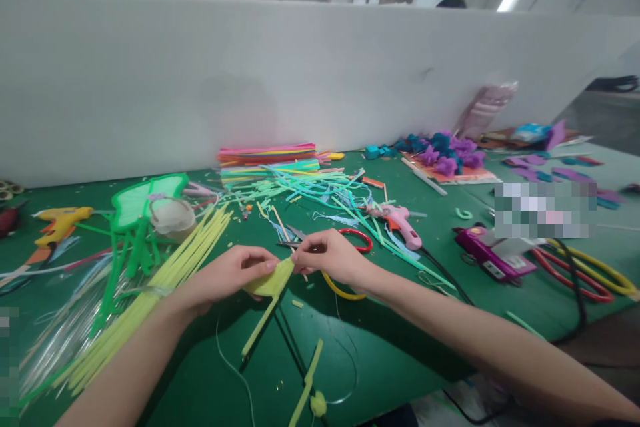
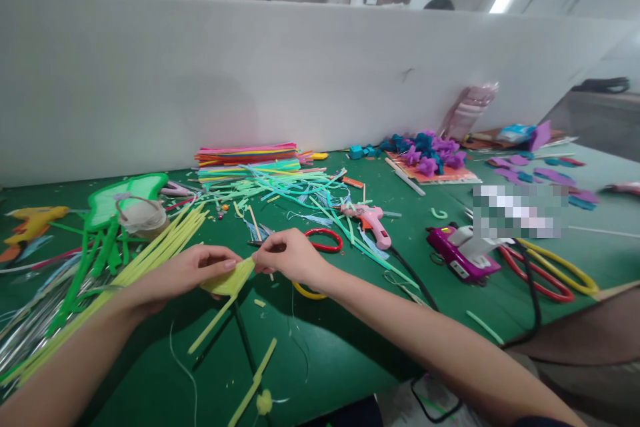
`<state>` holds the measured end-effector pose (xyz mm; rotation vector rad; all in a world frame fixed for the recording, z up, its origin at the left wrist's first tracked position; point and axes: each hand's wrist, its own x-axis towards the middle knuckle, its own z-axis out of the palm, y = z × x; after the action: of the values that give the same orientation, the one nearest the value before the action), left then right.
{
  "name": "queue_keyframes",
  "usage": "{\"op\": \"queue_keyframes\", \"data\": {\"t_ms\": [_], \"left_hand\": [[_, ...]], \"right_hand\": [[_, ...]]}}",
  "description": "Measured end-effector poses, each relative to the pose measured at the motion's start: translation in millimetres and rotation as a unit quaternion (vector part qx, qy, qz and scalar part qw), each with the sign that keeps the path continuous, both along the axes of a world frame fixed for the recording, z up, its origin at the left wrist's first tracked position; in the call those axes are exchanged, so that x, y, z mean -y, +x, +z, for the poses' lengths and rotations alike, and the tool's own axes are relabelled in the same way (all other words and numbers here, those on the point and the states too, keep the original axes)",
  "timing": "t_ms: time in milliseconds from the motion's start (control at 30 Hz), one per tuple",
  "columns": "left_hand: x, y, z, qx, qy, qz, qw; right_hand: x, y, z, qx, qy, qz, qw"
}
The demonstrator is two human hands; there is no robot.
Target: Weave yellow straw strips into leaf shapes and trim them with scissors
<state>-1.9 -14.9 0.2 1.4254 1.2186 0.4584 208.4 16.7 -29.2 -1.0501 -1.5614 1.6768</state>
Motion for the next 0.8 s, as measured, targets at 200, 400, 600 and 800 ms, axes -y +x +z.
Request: {"op": "queue_keyframes", "data": {"t_ms": [200,400,600,800], "left_hand": [[-1.5,-5.9,-4.6,0.019,-0.016,0.017,1.000],[0.2,-1.2,-2.2,-0.003,0.012,0.025,1.000],[-0.6,-2.9,-7.3,-0.009,0.033,0.030,0.999],[-0.7,-2.0,-7.7,0.000,0.028,0.031,0.999]], "right_hand": [[-0.2,8.2,3.4,-0.013,-0.103,0.037,0.994],[0.5,5.5,0.1,-0.003,-0.119,0.044,0.992],[7.4,-2.2,-3.0,0.005,0.001,0.013,1.000],[10.6,0.4,-1.3,0.037,0.110,-0.004,0.993]]}}
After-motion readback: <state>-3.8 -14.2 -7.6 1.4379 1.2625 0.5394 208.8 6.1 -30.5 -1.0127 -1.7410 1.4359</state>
